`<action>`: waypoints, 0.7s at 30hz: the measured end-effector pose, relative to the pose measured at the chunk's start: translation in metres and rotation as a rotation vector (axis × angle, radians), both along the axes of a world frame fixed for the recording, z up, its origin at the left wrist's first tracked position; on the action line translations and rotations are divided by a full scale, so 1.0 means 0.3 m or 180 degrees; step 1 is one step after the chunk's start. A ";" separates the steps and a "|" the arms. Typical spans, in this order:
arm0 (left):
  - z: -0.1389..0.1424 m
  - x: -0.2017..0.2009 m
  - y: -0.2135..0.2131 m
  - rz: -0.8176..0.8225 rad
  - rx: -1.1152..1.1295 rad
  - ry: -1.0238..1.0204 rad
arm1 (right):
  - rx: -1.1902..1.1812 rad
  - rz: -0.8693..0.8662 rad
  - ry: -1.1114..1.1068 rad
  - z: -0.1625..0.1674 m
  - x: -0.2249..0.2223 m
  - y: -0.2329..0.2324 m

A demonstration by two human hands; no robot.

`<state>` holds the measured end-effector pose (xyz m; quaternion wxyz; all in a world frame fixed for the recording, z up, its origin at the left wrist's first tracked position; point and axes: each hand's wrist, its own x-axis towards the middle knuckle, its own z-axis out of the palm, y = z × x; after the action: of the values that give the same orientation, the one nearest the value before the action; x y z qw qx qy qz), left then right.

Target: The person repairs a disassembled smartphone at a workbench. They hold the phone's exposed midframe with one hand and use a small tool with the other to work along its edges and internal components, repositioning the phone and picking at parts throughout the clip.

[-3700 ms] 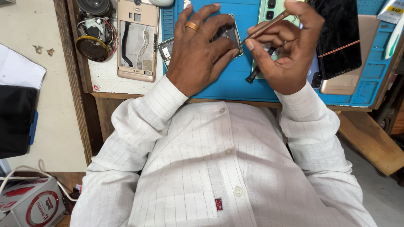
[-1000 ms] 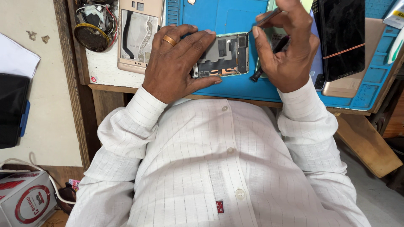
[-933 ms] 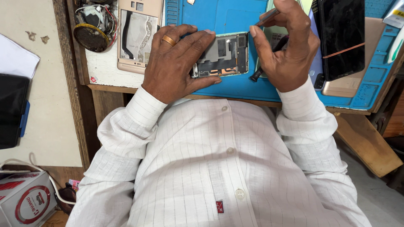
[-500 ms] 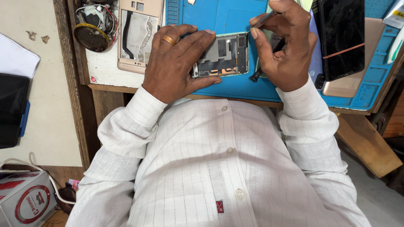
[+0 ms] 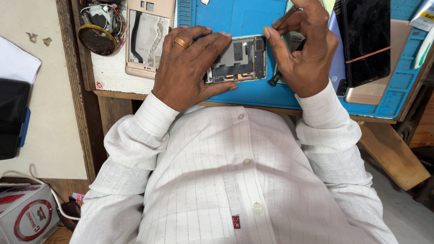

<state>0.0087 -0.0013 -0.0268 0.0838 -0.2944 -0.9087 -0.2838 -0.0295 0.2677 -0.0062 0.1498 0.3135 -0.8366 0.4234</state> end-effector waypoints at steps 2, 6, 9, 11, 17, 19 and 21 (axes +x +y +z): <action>-0.001 0.000 -0.001 -0.0002 0.0004 0.0005 | -0.0020 0.0026 0.0024 0.001 0.003 0.002; -0.001 -0.001 0.000 -0.0009 0.0009 0.0007 | 0.0004 0.0230 0.0042 0.007 0.002 0.005; 0.001 -0.002 0.001 -0.0005 0.0009 0.0018 | -0.0010 0.0322 -0.0048 0.011 0.001 0.007; 0.001 -0.001 0.000 -0.0018 0.0048 0.0009 | 0.0015 0.0333 -0.0012 0.008 0.000 0.005; -0.005 0.000 -0.004 -0.0027 0.0027 0.0019 | 0.0084 -0.0014 -0.0028 -0.004 -0.005 0.010; -0.005 -0.001 -0.004 -0.0019 0.0029 0.0036 | 0.0009 0.0061 -0.0120 -0.003 -0.003 0.012; -0.004 -0.003 -0.004 -0.0020 0.0034 0.0045 | -0.0020 0.0180 -0.0088 0.000 -0.002 0.013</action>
<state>0.0079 -0.0026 -0.0281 0.0909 -0.2989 -0.9056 -0.2868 -0.0302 0.2717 -0.0063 0.1272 0.3306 -0.8281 0.4345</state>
